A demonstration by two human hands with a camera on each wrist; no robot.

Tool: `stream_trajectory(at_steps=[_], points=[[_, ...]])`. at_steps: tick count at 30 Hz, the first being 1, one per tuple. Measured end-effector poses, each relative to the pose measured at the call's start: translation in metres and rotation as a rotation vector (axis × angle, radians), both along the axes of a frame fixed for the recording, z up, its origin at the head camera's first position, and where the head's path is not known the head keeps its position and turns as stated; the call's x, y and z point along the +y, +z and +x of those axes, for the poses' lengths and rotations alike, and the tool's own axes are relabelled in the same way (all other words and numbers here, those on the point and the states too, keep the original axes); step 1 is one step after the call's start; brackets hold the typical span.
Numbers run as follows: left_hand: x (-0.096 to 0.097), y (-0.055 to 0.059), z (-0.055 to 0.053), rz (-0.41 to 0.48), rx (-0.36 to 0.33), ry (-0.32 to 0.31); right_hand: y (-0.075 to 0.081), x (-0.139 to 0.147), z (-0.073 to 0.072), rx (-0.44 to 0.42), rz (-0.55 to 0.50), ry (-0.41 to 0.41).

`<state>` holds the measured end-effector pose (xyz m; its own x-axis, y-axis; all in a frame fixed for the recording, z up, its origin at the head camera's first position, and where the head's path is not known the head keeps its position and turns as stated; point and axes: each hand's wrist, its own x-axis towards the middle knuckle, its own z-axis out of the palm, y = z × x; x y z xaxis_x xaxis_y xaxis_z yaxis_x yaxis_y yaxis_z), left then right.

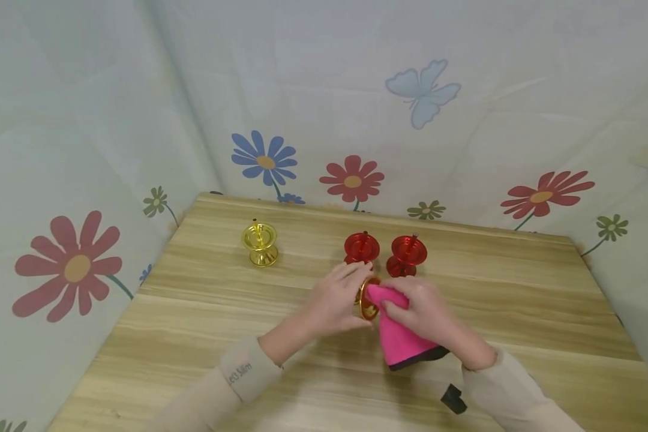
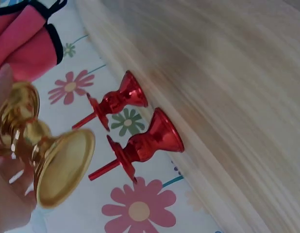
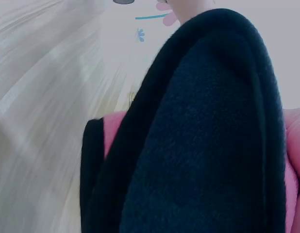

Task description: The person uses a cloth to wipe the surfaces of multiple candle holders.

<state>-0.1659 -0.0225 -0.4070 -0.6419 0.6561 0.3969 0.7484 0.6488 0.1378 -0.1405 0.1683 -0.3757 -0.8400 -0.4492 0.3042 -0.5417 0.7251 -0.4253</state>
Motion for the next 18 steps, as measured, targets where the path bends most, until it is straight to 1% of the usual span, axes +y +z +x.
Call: stream_trajectory(at_steps=[2, 3, 5, 6, 8, 10, 12, 13, 16, 18], points=[[0.003, -0.004, 0.002, -0.019, 0.07, 0.045, 0.0, 0.0, 0.0, -0.03, -0.021, -0.011], [0.004, -0.005, 0.003, -0.031, 0.088, 0.061, 0.0, 0.0, -0.001, -0.04, -0.023, -0.009], [0.005, -0.006, 0.004, -0.058, 0.084, 0.066, -0.001, 0.001, -0.001, -0.049, -0.012, 0.008], [0.005, -0.006, 0.004, -0.071, 0.058, 0.055, -0.001, 0.002, -0.001, -0.044, 0.004, 0.026], [0.003, -0.001, 0.004, -0.09, -0.027, 0.018, -0.002, 0.004, -0.002, -0.009, 0.043, 0.076], [0.0, 0.006, 0.002, -0.108, -0.143, -0.033, -0.002, 0.007, -0.002, 0.045, 0.08, 0.131], [-0.003, 0.013, -0.001, -0.131, -0.244, -0.081, -0.002, 0.008, -0.003, 0.109, 0.096, 0.189], [-0.004, 0.016, -0.003, -0.143, -0.284, -0.103, -0.002, 0.009, -0.003, 0.144, 0.097, 0.215], [-0.005, 0.021, -0.006, -0.144, -0.379, -0.146, -0.002, 0.009, -0.002, 0.206, 0.077, 0.265], [-0.006, 0.021, -0.007, -0.122, -0.411, -0.156, -0.002, 0.008, -0.002, 0.207, 0.063, 0.265]])
